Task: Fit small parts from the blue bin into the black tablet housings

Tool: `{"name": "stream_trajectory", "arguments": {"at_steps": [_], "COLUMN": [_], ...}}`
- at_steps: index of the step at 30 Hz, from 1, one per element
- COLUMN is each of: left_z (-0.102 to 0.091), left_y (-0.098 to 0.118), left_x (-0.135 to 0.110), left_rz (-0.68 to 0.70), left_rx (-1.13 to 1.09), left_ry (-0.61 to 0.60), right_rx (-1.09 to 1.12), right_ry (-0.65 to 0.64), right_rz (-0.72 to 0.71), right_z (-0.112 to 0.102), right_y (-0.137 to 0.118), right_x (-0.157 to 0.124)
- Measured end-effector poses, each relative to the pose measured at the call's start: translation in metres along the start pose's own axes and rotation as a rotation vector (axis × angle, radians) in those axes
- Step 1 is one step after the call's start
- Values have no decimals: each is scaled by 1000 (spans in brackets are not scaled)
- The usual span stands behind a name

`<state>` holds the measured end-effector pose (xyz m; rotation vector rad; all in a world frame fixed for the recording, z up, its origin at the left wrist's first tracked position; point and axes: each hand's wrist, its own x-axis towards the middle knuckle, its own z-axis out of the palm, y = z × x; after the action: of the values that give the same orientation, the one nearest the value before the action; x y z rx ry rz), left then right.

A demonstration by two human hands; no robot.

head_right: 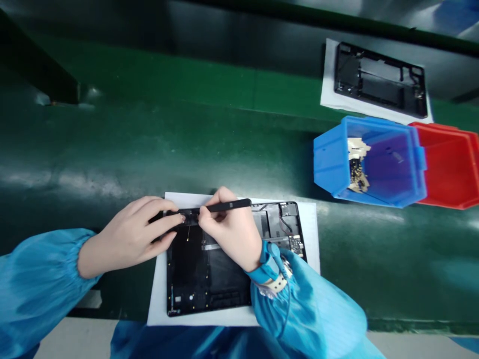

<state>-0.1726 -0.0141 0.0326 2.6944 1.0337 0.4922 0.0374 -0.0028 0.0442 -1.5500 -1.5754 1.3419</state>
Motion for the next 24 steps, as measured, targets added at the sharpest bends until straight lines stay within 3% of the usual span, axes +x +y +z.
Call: {"name": "stream_trajectory", "arguments": {"at_steps": [12,19,24], "left_z": [-2,-2,-3], "left_y": [18,17,17], "left_x": [2,3,4], "left_rz": [-12,-31,-41], "left_rx": [272,259,241], "left_ry": [-67,-69,-63], "right_rx": [-79,-85,35], "right_ry": [18,54,108], "right_rz": [-54,-95,-29], "right_z": [-2,-3,-6], "right_y": [3,4,5], "right_x": [-4,-9,-11]}}
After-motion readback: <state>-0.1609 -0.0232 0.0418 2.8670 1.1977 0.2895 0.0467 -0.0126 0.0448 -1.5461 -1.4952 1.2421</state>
